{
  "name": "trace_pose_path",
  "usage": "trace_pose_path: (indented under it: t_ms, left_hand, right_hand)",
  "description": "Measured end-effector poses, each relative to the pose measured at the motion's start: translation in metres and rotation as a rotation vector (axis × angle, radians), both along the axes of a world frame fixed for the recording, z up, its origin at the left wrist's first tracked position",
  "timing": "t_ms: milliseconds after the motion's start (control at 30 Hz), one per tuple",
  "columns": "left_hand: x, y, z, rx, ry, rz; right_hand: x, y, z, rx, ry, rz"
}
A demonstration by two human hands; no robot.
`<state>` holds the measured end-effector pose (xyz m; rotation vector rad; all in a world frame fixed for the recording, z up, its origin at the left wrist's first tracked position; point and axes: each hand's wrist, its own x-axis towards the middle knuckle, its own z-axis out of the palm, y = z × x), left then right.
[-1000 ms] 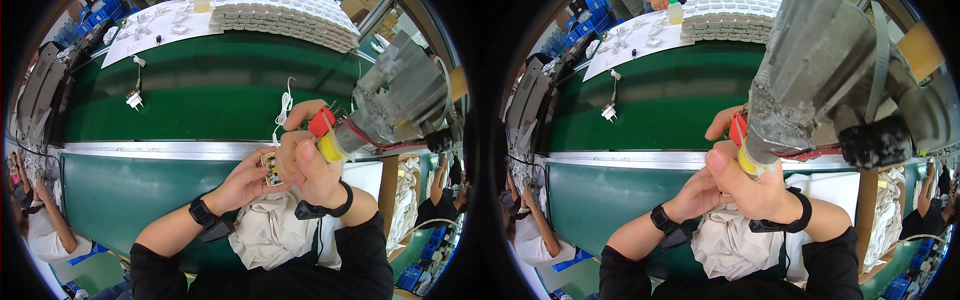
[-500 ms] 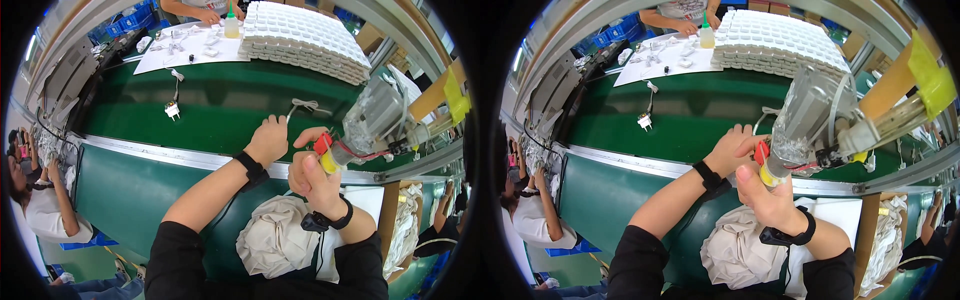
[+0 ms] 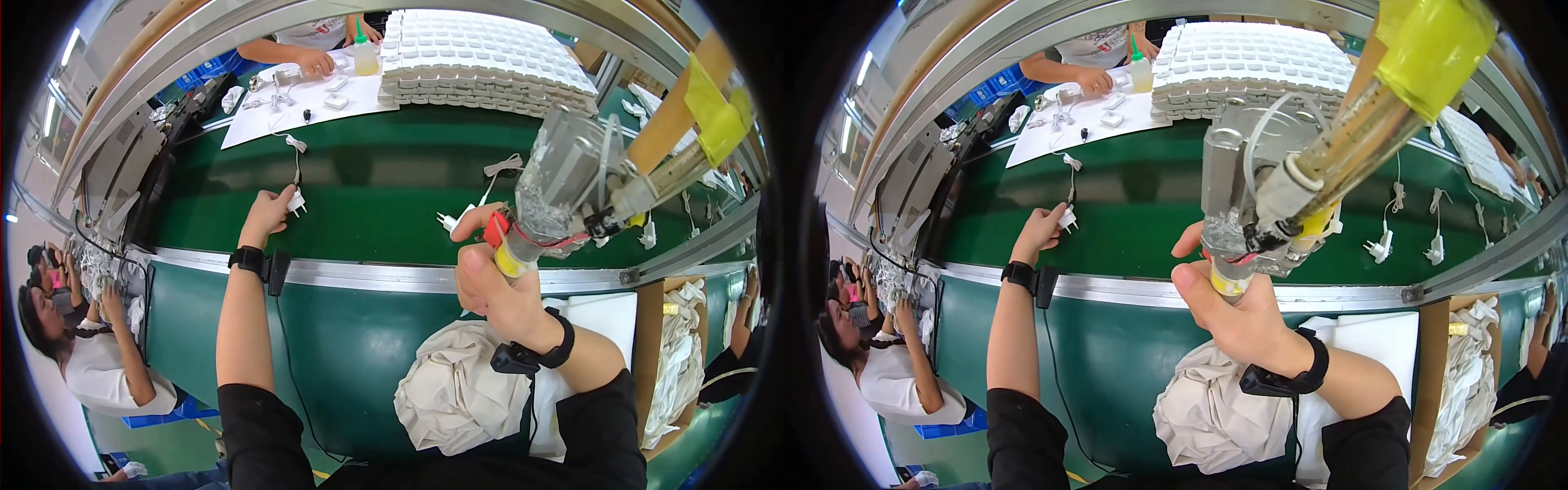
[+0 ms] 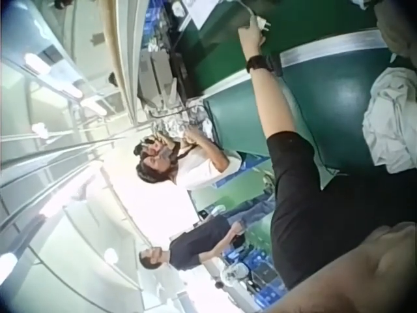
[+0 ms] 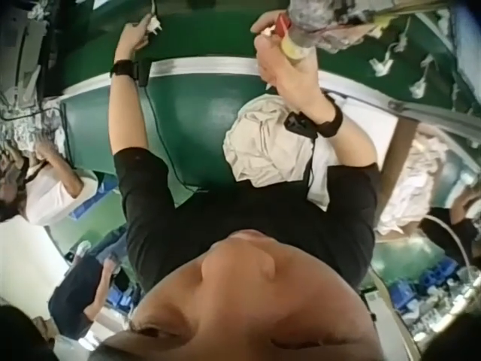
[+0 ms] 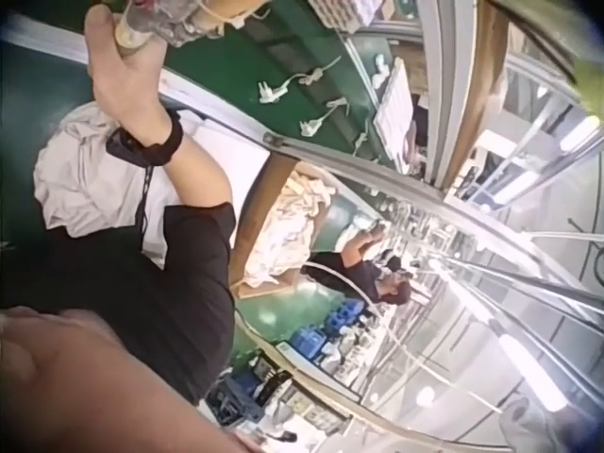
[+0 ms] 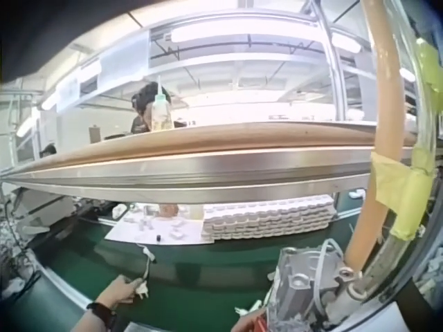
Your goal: The person picks up a circuit board, applies glue to it with a dispenser, and then places it into a plastic housing before setting the unit on a conveyor belt.
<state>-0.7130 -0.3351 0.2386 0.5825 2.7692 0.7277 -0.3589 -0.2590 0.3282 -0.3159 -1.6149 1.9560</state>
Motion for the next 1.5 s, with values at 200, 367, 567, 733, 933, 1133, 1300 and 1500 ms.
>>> trace_pose_path:
  t_ms: [200, 367, 567, 733, 933, 1133, 1300, 1500]
  left_hand:
    - [0.024, 0.002, -0.010, 0.634, -0.793, -0.206]
    - [0.115, 0.008, -0.001, 1.146, -1.235, -0.177]
    - [0.224, -0.014, -0.019, 0.976, -1.579, -0.386]
    - [0.261, -0.024, -0.019, 0.750, -1.654, -0.618]
    - [0.262, -0.027, -0.020, 0.791, -1.603, -0.736]
    - [0.260, -0.029, -0.021, 0.844, -1.624, -0.768]
    - [0.261, -0.030, -0.020, 0.845, -1.632, -0.776]
    - [0.261, -0.029, -0.020, 0.834, -1.642, -0.728]
  right_hand:
    - [-0.001, -0.004, 0.002, -0.022, 0.011, 0.000]
    - [0.001, 0.003, 0.003, -0.019, 0.008, -0.041]
    - [0.003, 0.011, 0.007, -0.058, -0.036, -0.079]
    - [-0.001, 0.015, 0.003, 0.026, 0.001, -0.086]
    - [-0.005, 0.015, -0.009, 0.017, 0.053, -0.096]
    - [-0.004, 0.015, -0.012, 0.048, 0.036, -0.095]
    - [-0.002, 0.014, -0.014, 0.061, 0.028, -0.109]
    - [-0.003, 0.010, -0.003, 0.046, 0.002, -0.107]
